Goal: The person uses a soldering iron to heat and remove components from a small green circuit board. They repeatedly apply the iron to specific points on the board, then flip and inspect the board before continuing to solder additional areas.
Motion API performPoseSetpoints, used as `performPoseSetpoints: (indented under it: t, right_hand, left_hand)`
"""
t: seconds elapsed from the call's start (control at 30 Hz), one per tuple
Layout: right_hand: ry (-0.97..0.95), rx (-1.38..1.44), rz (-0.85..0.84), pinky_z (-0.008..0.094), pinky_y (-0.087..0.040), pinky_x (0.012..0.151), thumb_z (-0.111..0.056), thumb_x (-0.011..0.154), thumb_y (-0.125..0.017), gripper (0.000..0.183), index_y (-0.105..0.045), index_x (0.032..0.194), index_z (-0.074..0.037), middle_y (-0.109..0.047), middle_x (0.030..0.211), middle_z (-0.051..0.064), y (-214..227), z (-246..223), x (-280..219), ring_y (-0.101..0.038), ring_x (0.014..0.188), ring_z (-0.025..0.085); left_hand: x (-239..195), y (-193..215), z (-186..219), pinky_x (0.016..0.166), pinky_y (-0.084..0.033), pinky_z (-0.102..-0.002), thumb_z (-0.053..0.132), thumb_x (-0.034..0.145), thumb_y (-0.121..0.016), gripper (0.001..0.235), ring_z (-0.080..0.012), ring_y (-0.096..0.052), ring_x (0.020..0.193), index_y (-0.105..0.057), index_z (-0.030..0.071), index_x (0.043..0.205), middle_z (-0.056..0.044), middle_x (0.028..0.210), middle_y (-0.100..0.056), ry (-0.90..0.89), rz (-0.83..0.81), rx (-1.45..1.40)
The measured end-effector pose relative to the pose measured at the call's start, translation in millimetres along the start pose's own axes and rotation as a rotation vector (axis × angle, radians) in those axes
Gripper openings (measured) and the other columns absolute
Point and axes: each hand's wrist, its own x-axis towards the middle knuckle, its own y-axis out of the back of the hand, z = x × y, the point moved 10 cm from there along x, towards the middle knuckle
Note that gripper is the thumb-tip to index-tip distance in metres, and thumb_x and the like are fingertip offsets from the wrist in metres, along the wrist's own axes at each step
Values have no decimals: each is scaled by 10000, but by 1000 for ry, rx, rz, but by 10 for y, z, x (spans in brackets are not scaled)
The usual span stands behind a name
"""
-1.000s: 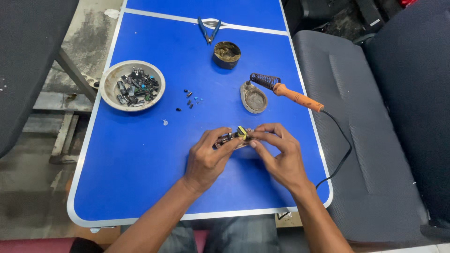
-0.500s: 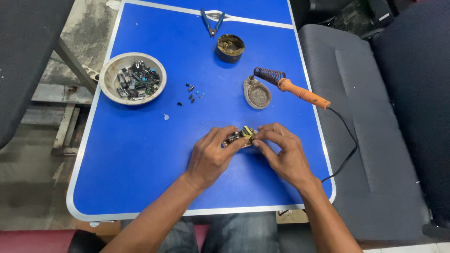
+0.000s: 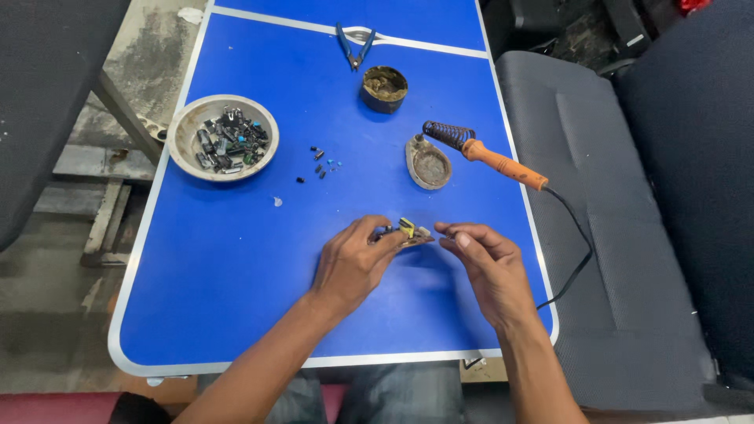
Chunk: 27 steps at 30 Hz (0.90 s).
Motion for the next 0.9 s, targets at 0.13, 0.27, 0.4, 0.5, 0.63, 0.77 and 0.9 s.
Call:
performPoseSetpoints:
  t: [0.13,0.27,0.4,0.5,0.63,0.77,0.9]
  right_hand:
    - [-33,100,-31,511,-568,1007,-63,921,-712,144,-731,989,62,-747,1005,212,-116,-38,-2,-718,1128,365]
    - [-29,-1,-75,471,-587,976,-37,904,-732,131,-741,996,55,-754,1009,202,-356,-88,69,-735,1076,331]
    - [-50,-143,-118,422,-607,921,-3,887,-743,178,-744,1043,83,-760,1002,230,-667,-102,239,-743,977,290]
    - [-159,-192,-93,355,-641,781,-51,845,-814,198,-770,1011,47,-764,937,204,-932,34,426,-762,844,270]
    - [-164,-328,-128,330,-639,789,-144,868,-821,234,-777,1017,31,-764,957,208,-1173,190,827,-753,911,256]
    - [-61,-631,-199,270,-620,694,-147,841,-860,197,-803,981,-20,-760,837,177,-1188,520,1299,-730,825,184]
    - [-65,-800,-227,259,-584,655,-159,833,-836,192,-806,987,-48,-747,794,142,-1321,633,1478,-677,751,151]
  left_hand:
    - [19,6,-23,693,-584,-395,190,935,-727,124,-284,-695,856,-731,237,1049,-27,1048,-620,22,15,-11]
    - [14,34,7,692,-583,-410,229,965,-698,57,-299,-686,840,-721,216,1015,-38,1018,-614,38,71,-5]
    - [8,81,35,714,-591,-441,195,898,-740,39,-317,-698,852,-748,182,933,-54,1019,-628,34,99,-1]
    - [-37,-84,-70,684,-578,-406,275,979,-642,93,-283,-704,843,-721,235,950,-29,1005,-610,58,53,4]
    - [-26,-13,-23,652,-573,-439,250,984,-629,118,-328,-694,788,-724,202,934,-69,973,-607,60,83,4]
    - [-43,-83,-77,633,-562,-443,271,974,-644,126,-335,-685,755,-718,198,903,-79,947,-601,65,108,-11]
    - [-52,-119,-95,624,-554,-443,262,992,-628,138,-340,-680,762,-714,190,911,-98,954,-596,66,113,-44]
